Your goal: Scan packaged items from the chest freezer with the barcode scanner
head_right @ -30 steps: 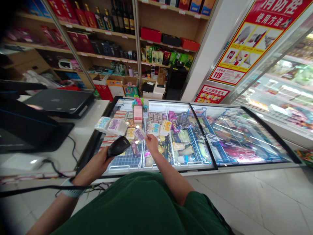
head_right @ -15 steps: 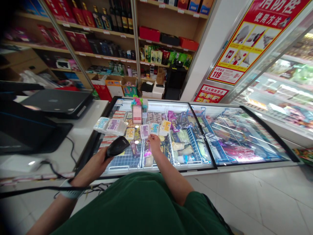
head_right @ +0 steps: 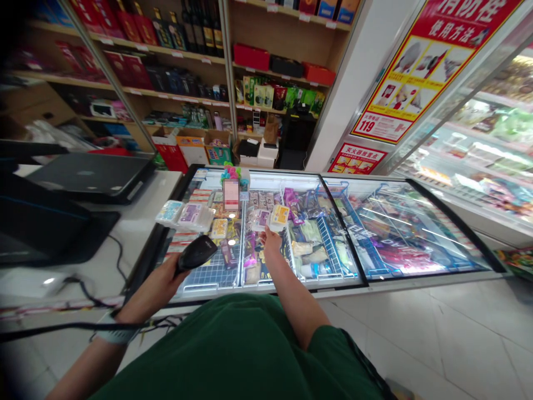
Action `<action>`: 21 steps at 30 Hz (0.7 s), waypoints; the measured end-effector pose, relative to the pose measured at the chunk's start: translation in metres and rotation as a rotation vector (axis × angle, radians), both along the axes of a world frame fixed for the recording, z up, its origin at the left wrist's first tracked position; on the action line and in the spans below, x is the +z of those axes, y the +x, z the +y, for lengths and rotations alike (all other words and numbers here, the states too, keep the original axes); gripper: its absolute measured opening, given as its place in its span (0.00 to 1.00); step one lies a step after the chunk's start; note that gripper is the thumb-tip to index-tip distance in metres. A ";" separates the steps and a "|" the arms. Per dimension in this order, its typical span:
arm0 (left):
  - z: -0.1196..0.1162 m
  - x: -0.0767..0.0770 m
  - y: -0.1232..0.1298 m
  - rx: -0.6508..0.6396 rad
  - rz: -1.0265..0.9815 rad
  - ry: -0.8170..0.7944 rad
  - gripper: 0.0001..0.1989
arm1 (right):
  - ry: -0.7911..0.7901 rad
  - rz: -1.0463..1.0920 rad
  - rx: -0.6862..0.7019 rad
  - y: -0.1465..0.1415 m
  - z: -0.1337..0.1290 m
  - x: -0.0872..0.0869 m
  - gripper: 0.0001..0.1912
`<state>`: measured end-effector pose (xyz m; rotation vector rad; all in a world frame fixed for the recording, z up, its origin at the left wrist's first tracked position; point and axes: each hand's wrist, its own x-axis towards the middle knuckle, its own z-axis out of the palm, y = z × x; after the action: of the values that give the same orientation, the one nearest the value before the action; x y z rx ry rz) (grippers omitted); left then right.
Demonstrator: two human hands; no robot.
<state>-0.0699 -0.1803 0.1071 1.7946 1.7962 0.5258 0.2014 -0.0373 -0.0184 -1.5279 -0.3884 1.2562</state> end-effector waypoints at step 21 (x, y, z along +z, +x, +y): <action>-0.028 -0.024 -0.037 0.124 0.021 0.046 0.16 | -0.094 -0.945 0.784 -0.126 0.022 -0.009 0.42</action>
<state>-0.1066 -0.2084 0.0830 1.7326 1.9335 0.6024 0.0752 -0.0150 -0.0275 -2.0806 -1.6806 1.0091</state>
